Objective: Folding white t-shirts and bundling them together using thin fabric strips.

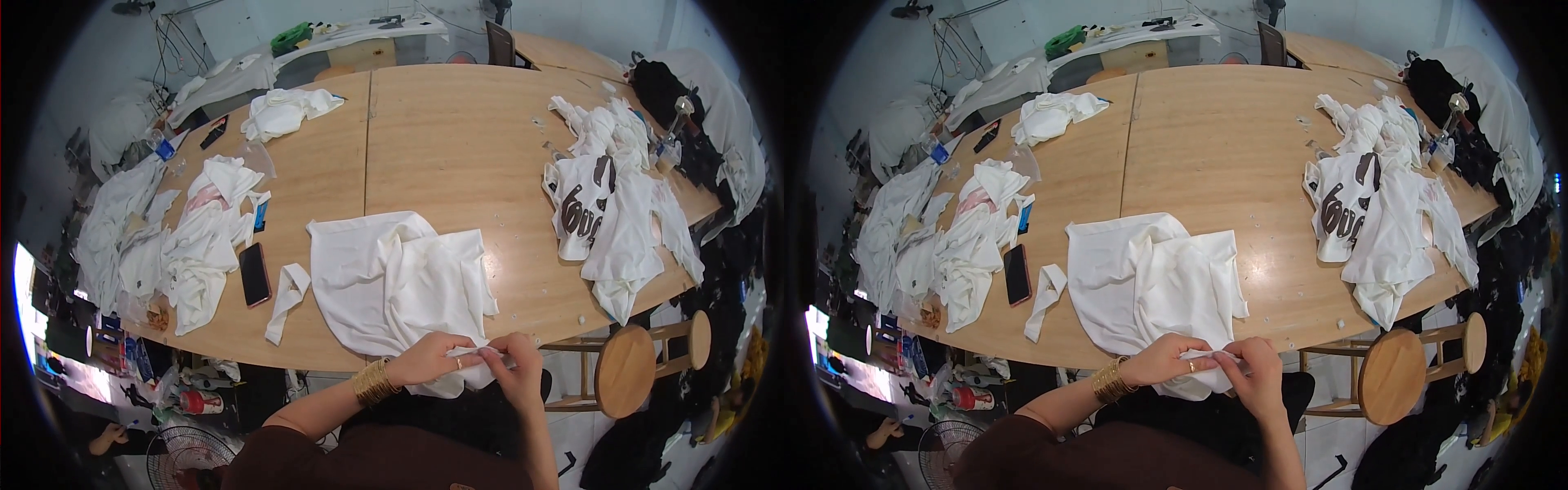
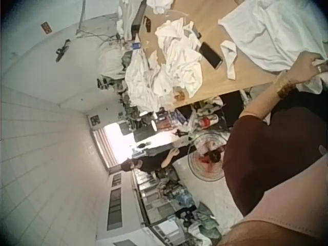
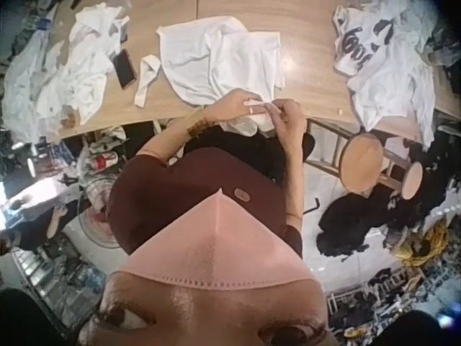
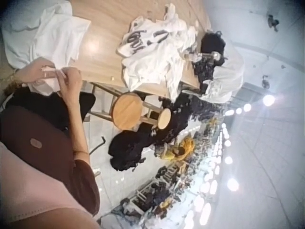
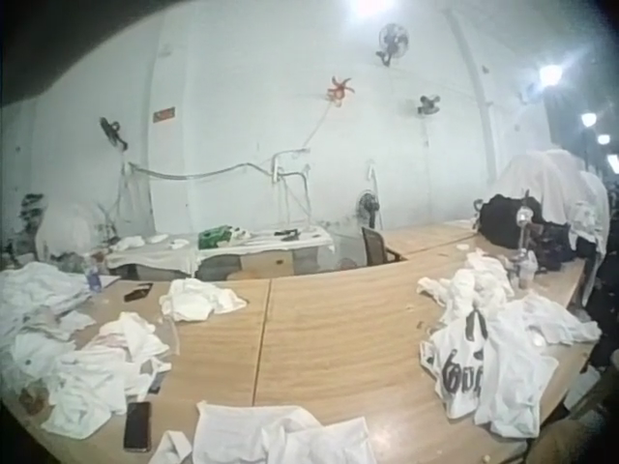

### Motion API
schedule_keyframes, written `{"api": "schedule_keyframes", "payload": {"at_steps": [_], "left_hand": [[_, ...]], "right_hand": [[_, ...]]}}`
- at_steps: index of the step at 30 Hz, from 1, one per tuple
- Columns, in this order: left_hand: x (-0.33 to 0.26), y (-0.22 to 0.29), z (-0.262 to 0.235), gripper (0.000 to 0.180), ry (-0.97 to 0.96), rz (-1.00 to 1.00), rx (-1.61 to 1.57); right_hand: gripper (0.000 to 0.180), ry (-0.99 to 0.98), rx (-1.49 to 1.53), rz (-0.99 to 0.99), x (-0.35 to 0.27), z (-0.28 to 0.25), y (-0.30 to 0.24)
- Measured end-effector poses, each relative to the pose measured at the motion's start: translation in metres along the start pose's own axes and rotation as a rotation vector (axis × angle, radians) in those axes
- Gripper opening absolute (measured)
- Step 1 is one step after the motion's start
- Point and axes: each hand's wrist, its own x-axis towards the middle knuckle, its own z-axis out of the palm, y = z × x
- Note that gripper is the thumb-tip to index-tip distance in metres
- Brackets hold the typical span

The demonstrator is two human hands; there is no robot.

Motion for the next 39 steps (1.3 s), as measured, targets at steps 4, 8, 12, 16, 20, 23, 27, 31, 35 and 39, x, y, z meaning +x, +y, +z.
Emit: {"api": "schedule_keyframes", "payload": {"at_steps": [4,8,12,16,20,23,27,31,35,39], "left_hand": [[-0.001,-0.007,0.001,0.032,0.012,-0.069,-0.083],[-0.002,-0.010,0.005,0.031,0.029,0.008,-0.078],[0.001,-0.006,0.004,0.030,-0.015,-0.016,-0.102],[0.005,-0.012,0.005,0.025,0.127,0.099,0.014],[0.006,-0.011,0.007,0.017,0.260,0.147,0.046],[0.000,-0.006,0.006,0.016,0.235,0.047,0.023],[-0.004,-0.007,0.004,0.014,0.234,0.082,-0.003],[-0.006,-0.006,0.004,0.013,0.246,0.088,0.010],[-0.006,-0.004,0.003,0.014,0.241,0.074,0.001],[-0.002,-0.005,0.001,0.015,0.233,0.024,-0.051]], "right_hand": [[0.013,0.160,-0.310,0.131,0.000,-0.004,0.019],[0.020,0.028,0.035,-0.006,0.001,-0.006,0.002],[0.022,-0.073,-0.035,0.054,0.001,-0.006,0.011],[0.022,-0.042,-0.003,0.039,0.001,-0.004,0.010],[0.019,-0.046,0.087,0.080,-0.001,-0.010,0.009],[0.018,-0.110,0.188,0.092,0.004,-0.009,0.004],[0.016,-0.195,0.171,0.149,0.002,-0.012,0.003],[0.015,-0.143,0.202,0.215,0.001,-0.011,-0.007],[0.013,-0.210,0.010,0.078,0.005,-0.015,-0.005],[0.012,-0.167,0.024,0.022,0.009,-0.016,-0.003]]}}
